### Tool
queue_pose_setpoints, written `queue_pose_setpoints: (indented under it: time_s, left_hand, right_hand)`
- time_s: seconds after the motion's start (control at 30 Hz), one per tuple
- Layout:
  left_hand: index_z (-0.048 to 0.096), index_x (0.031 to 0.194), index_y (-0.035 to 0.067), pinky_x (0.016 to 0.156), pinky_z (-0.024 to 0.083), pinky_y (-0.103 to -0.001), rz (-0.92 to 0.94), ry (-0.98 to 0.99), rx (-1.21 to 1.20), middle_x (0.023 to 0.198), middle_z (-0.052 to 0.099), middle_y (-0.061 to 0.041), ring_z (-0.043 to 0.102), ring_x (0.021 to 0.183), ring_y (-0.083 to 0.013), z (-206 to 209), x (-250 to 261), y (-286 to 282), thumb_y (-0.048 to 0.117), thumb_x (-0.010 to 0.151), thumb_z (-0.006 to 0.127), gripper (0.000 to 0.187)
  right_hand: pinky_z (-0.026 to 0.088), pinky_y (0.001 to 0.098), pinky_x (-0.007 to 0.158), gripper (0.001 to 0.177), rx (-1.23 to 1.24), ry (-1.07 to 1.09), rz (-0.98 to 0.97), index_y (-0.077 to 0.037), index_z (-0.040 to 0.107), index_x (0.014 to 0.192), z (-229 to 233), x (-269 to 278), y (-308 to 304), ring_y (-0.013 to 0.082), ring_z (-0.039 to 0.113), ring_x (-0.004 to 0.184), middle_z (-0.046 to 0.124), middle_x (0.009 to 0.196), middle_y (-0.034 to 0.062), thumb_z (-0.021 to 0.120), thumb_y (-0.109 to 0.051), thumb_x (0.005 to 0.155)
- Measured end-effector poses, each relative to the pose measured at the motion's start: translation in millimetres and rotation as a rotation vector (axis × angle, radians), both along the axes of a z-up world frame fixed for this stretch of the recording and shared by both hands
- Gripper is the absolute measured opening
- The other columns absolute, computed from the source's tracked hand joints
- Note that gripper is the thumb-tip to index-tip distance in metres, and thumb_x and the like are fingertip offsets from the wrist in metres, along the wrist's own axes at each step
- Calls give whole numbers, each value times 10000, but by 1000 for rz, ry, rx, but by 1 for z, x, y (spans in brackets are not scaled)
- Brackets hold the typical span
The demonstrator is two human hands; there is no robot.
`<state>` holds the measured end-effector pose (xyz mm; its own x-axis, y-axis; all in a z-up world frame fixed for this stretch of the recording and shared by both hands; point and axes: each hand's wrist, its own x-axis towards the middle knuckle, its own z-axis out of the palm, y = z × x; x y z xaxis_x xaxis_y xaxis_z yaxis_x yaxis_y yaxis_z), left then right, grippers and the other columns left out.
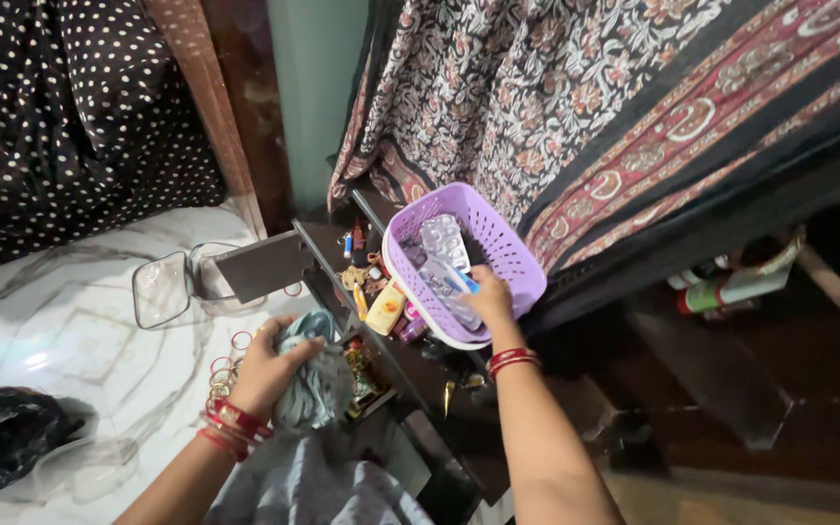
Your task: The person organizes various small items from a purple basket, including bottles, containers, and accessories, placing them into a cabinet and on the floor. They wipe some items with a cloth and sort through the contents methodically.
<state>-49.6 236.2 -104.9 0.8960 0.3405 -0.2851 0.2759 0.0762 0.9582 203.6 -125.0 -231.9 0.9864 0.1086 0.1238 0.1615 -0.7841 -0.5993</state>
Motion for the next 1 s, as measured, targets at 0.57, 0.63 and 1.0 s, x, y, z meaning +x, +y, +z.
queue_pose_setpoints:
  time_s: [0.57, 0.63, 1.0]
  left_hand:
    - [639, 1186, 17, 752, 566, -295, 21, 6, 125, 938, 734, -91, 696, 820, -146, -23, 53, -58, 204, 779, 825, 485]
    - [642, 1182, 15, 760, 562, -296, 22, -9, 156, 961, 724, -83, 680, 844, -141, -26, 62, -61, 213, 778, 832, 488]
    - [620, 1198, 3, 758, 568, -296, 48, 15, 150, 953, 729, -89, 688, 827, -146, -39, 71, -54, 207, 774, 826, 514]
  right_hand:
    - [566, 502, 822, 468, -459, 88, -299, -115, 689, 1093, 33, 39, -1, 377, 693, 1032, 666, 1180, 129, 899, -332, 735]
    - [562, 506, 800, 497, -458, 35, -312, -121, 667, 1122, 46, 36, 0, 382, 691, 1022, 668, 1161, 131, 898, -313, 727]
    - [552, 515, 822, 449, -351, -7, -434, -187, 663, 1149, 53, 10, -21, 346, 668, 1085, 674, 1170, 72, 861, -235, 748]
